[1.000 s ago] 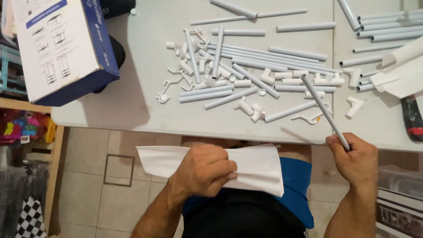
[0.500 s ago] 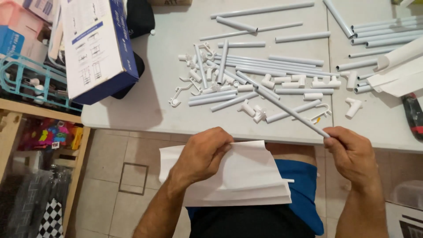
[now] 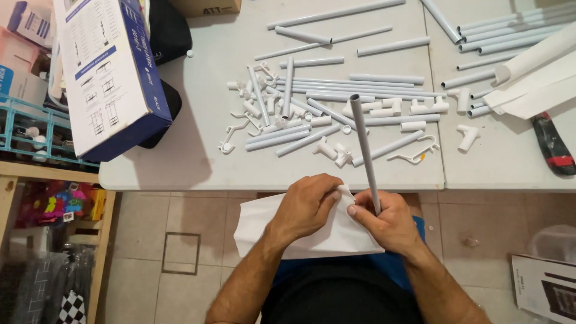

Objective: Assembling a multi-tier shoe rack by sliding fabric shelves onto metal poles and connecting them with plastic joints.

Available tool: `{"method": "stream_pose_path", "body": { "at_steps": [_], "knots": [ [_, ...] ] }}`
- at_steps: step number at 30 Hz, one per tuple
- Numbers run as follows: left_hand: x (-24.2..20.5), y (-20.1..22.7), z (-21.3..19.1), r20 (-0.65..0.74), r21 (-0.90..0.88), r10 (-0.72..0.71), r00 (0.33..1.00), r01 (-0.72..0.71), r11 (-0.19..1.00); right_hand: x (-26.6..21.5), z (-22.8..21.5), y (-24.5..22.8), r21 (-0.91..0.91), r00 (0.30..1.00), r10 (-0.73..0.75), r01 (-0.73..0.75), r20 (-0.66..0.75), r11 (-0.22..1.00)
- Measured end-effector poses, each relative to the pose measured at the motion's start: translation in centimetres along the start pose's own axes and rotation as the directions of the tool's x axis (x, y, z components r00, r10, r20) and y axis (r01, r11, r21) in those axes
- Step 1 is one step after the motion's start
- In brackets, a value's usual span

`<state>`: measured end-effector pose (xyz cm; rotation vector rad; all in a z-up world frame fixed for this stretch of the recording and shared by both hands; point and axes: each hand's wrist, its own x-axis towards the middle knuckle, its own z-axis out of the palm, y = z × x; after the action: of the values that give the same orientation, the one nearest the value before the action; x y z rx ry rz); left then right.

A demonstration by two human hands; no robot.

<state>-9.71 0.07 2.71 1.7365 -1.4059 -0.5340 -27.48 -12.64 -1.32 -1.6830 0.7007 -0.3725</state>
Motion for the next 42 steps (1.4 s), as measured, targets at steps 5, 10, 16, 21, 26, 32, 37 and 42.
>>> {"method": "stream_pose_path", "body": {
  "at_steps": [5,10,16,21,26,32,37,42],
  "knots": [
    [-0.2,-1.5,0.4,-0.131,-0.191,-0.051,0.99,0.026,0.981,-0.1,-4.3,1.5,-0.087,0.998,-0.05,0.054,0.046,0.995],
    [-1.0,-3.1,-0.3,-0.159,-0.206,0.062,0.985,-0.095,0.974,0.0,-10.0,1.3,-0.511,0.939,-0.336,0.327,0.077,0.795],
    [-1.4,-4.1,-0.3,-0.233,-0.263,0.085,0.969,-0.147,0.954,0.1,-12.5,0.6,-0.703,0.897,-0.439,0.345,0.052,0.622],
    [-1.5,-4.1,-0.6,-0.277,-0.188,0.167,0.946,-0.224,0.956,0.7,-12.4,-0.1,-0.727,0.901,-0.429,0.333,0.059,0.601],
    [-1.7,-4.2,-0.6,-0.272,-0.163,0.189,0.944,-0.238,0.957,0.9,-12.2,-0.5,-0.711,0.894,-0.441,0.363,0.083,0.603],
    [-1.6,-4.0,-0.9,-0.266,-0.172,0.195,0.944,-0.246,0.954,0.9,-12.5,-0.1,-0.68,0.891,-0.448,0.37,0.069,0.633],
    [-1.4,-3.8,-0.9,-0.268,-0.189,0.213,0.939,-0.269,0.945,0.7,-12.7,-0.1,-0.678,0.89,-0.453,0.366,0.056,0.637],
    [-1.4,-3.7,-1.0,-0.244,-0.185,0.226,0.943,-0.274,0.944,0.8,-12.9,0.3,-0.67,0.898,-0.437,0.357,0.054,0.651]
  ]
}}
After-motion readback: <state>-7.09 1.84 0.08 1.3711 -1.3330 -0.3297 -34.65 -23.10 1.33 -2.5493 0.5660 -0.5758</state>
